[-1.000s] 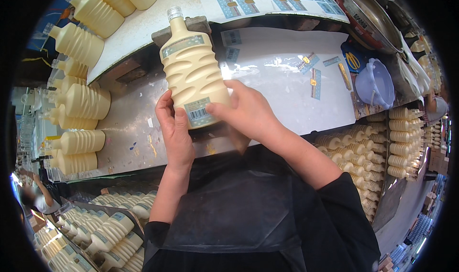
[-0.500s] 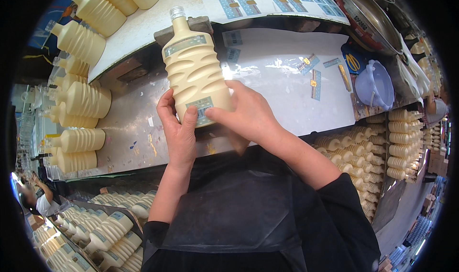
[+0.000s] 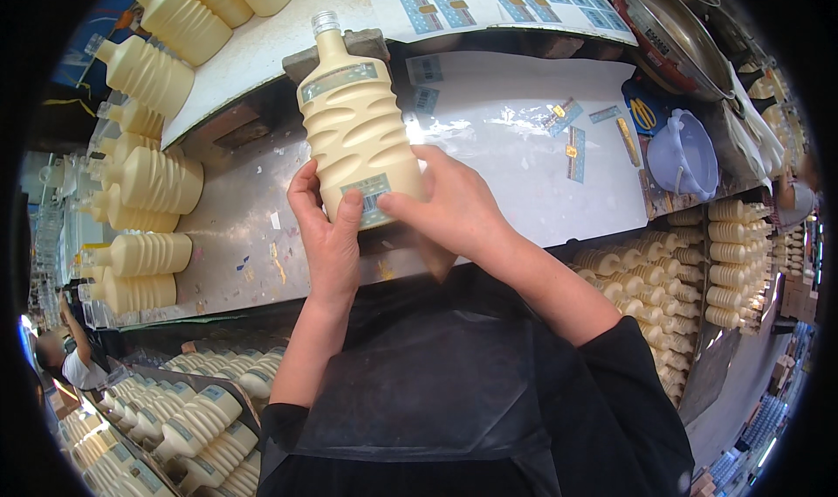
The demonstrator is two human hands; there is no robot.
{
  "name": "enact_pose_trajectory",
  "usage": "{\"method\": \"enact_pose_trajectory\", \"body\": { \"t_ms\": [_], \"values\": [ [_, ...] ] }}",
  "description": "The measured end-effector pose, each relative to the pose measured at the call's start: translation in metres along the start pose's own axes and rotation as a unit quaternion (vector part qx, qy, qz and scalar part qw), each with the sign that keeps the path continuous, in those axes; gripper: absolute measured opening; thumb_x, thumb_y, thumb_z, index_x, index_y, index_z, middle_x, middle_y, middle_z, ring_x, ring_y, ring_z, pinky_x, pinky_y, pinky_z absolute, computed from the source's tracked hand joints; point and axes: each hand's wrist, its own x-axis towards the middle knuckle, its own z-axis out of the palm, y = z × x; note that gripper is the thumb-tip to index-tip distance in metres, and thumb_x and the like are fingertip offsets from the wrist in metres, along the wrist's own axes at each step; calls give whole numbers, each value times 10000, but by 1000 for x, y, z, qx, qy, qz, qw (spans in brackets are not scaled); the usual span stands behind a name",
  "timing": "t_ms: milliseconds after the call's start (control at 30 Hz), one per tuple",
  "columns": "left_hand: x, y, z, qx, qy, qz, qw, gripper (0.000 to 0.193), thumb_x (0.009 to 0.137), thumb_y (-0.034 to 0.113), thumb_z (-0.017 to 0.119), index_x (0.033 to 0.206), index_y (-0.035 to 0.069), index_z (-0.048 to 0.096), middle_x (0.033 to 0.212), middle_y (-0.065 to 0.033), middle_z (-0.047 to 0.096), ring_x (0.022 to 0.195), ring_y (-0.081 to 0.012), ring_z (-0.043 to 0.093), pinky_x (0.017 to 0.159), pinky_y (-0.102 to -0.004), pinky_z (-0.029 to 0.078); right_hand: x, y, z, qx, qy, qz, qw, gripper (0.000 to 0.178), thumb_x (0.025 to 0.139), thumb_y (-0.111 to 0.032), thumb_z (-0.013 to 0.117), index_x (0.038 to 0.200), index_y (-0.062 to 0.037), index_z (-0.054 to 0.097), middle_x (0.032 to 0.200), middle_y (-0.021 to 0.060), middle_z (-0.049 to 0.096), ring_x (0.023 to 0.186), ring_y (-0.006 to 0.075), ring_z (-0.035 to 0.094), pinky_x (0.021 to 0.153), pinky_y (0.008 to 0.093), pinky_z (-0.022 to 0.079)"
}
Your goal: The person applies adhesive labels to cream-colored plastic bottles one at a time. They peel a label from a sheet, position it on the bottle, and smooth it with a small tool. Finished bottles are placed on a nearby rack.
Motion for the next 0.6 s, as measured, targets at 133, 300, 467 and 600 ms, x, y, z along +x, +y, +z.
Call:
{"method": "enact_pose_trajectory", "body": {
  "t_ms": [133, 300, 467, 600],
  "values": [
    [0, 3, 0, -3, 0, -9, 1000, 689, 932, 180, 708, 1461, -27, 319, 1432, -221, 451, 1301, -270, 494, 1104, -386, 417, 0, -2, 1, 16, 3, 2, 1000, 693, 808, -339, 819, 1359, 10, 583, 784, -16, 504, 724, 86, 506, 660, 262, 468],
    [-1, 1, -1, -12, -2, -2, 1000, 684, 940, 180, 694, 1470, -31, 318, 1438, -227, 449, 1330, -272, 472, 1130, -391, 388, -1, -6, 2, 13, 4, 16, 1000, 689, 796, -336, 824, 1346, 10, 592, 785, -16, 507, 731, 85, 513, 667, 260, 470],
    [-1, -10, -6, -25, -1, 15, 1000, 617, 993, 235, 632, 1484, -27, 366, 1464, -199, 443, 1379, -283, 440, 1174, -399, 332, 0, -3, -1, 32, -13, 12, 999, 631, 877, -338, 778, 1372, 2, 583, 807, -14, 539, 749, 77, 521, 689, 255, 472],
    [-3, -20, -14, -28, -13, 36, 999, 594, 1029, 269, 575, 1510, -18, 380, 1487, -180, 413, 1395, -295, 428, 1190, -408, 314, 3, 13, -7, 164, -57, 29, 984, 558, 971, -334, 703, 1403, -6, 570, 837, -13, 567, 764, 67, 516, 704, 248, 469]
  ]
}}
